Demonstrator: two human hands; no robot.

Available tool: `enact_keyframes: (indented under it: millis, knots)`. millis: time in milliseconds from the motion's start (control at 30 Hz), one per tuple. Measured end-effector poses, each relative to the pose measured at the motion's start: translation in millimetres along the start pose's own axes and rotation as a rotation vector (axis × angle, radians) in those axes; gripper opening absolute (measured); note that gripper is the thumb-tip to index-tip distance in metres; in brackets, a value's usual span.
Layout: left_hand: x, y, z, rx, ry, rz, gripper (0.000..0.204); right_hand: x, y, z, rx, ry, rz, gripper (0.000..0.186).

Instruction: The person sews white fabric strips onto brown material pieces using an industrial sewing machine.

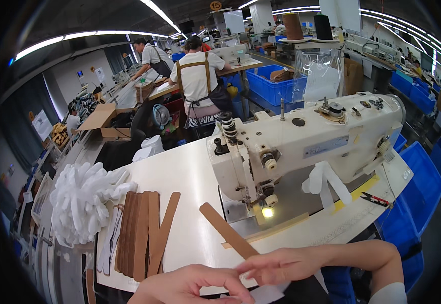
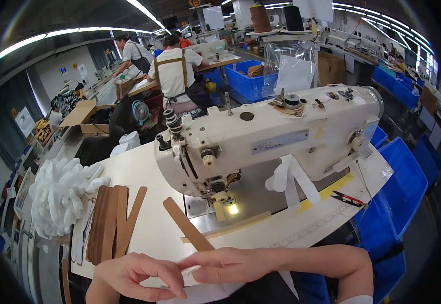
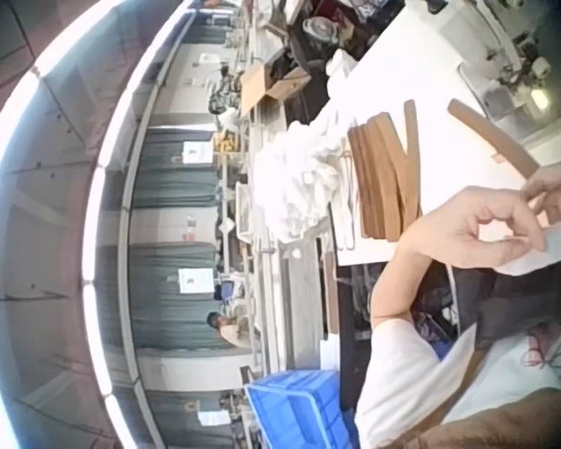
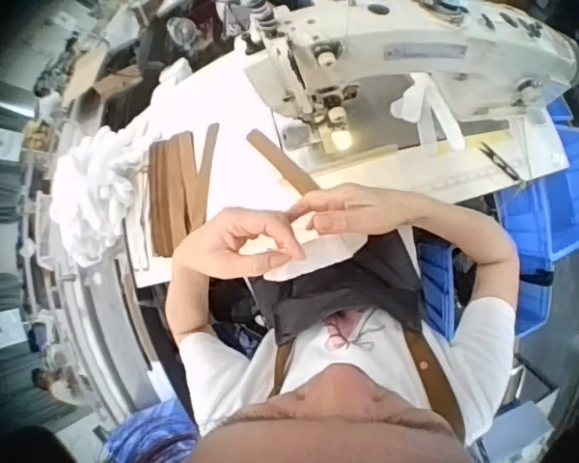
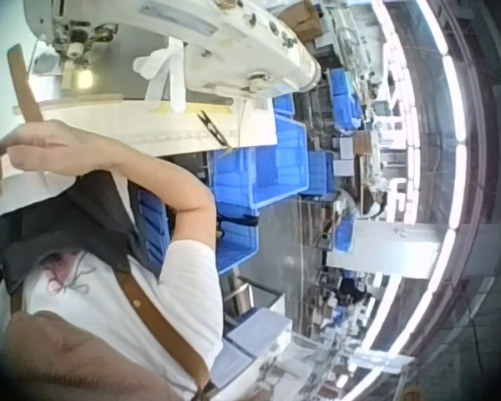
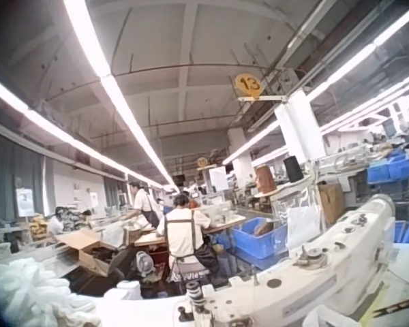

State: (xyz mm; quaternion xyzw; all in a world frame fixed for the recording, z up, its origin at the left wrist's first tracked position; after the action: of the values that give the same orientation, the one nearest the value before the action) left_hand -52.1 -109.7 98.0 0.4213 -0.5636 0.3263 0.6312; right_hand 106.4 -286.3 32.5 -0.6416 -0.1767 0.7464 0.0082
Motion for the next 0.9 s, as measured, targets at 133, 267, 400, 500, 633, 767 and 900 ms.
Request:
enact_keyframes:
  millis: [133,267,400,500,633,767,900]
  knots:
    - [-24,35,-8,0.173,0.249,-0.383,0.035,-5,30,15,0.031,-0.174,0.309,0.026]
    - [-42,30,-30,0.267,0.388,-0.424,0.041,-2,52,31,0.13,-0.272,0.399,0.014]
    - [-40,19,-51,0.31,0.244,-0.614,0.041,18,61,50,0.252,-0.235,0.406,0.011]
    - [-46,16,-64,0.343,0.176,-0.591,0.04,27,66,52,0.343,-0.161,0.398,0.01]
    - [-50,16,-72,0.445,-0.031,-0.563,0.039,25,71,54,0.417,-0.085,0.421,0.012]
    - [-49,9,-74,0.606,-0.106,-0.569,0.038,23,65,62,0.556,0.099,0.377,0.026]
    - [-56,-5,-93,0.787,0.049,-0.485,0.038,26,58,74,0.838,0.207,0.135,0.018]
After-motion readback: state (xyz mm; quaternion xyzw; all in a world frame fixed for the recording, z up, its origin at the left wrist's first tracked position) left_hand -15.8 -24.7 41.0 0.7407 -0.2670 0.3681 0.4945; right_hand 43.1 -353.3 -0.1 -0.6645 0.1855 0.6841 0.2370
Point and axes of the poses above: each hand's wrist, its own y-axis away from the middle knuckle, its own z-axis out of the palm, x = y × z, the point moved 1 cm from there along -y, towards the middle knuckle, and after that the axes turned 13 degrees about -z, right-handed, at the moved point
